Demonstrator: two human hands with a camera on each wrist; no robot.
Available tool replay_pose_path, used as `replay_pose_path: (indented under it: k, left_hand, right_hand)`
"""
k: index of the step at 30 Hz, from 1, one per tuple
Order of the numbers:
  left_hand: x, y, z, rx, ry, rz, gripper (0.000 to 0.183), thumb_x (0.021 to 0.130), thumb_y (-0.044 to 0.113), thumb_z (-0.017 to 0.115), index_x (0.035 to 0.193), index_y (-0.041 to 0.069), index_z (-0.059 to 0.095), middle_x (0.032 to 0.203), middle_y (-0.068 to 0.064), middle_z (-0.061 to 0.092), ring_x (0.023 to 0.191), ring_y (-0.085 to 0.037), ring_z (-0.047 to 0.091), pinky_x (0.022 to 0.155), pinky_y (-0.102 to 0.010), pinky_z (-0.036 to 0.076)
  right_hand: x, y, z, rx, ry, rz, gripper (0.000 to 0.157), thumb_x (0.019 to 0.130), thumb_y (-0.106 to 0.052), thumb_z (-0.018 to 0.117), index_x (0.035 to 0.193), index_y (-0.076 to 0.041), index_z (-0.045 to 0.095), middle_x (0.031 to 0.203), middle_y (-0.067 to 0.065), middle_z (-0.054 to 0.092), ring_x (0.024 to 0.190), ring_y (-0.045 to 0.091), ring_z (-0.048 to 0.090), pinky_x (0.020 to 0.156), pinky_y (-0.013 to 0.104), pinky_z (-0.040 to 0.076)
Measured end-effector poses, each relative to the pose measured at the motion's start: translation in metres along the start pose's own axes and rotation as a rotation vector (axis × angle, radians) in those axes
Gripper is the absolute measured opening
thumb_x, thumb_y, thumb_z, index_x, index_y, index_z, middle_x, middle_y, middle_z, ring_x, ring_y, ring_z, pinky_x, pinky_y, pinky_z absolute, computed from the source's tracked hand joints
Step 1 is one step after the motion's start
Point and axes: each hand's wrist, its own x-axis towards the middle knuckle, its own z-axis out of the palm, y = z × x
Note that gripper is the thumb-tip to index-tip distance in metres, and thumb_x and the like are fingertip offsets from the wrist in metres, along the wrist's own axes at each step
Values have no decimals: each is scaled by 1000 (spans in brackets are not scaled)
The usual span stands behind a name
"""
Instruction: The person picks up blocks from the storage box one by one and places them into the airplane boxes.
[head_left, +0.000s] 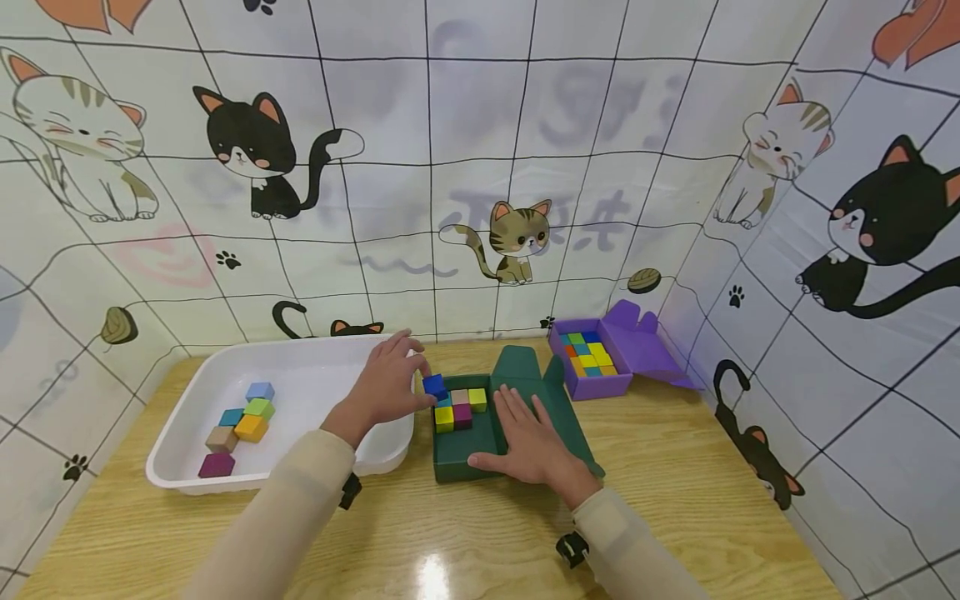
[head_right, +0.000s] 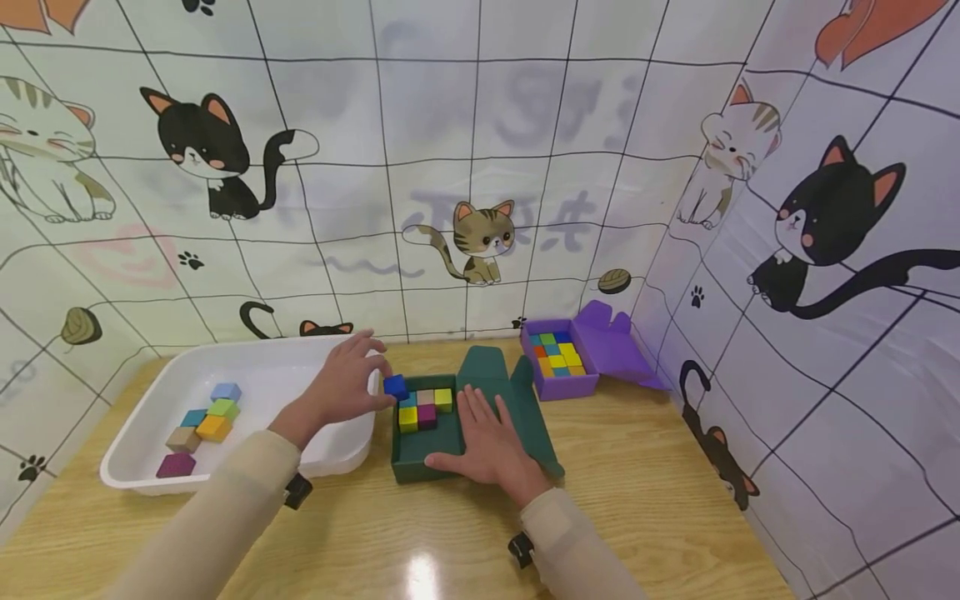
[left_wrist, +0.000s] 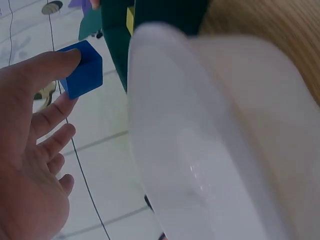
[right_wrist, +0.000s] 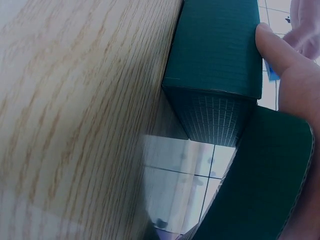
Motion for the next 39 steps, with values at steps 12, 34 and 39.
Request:
replay_pose_path:
  k: [12,34,39]
  left_hand:
    - [26,40,32,56,-52,34,30,78,42,76,98,19,72,138,-5,52,148,-27,25,123,-51,20]
    - [32,50,61,102,-141,18,33,77,43,79,98,17,75,140,-6,52,149,-30,24,122,-51,21]
    - [33,48,69,157,-127,20,32,78,44,78,97,19,74,143,-6,49,149,-29,23,123,-48,20]
  right_hand:
    - [0,0,-1,-19,-1,-15,109,81,-78,49,156,-7,14,165,10,11,154,28,9,123,58,2]
    - [0,0,1,-3,12,-21,108,82,-77,49,156,-8,14,165,10,11,154,28,9,123,57,1]
    - [1,1,1,-12,16,-20,108,82,-78,48,157,-9,13,165,9,11,154,28,9,123,57,1]
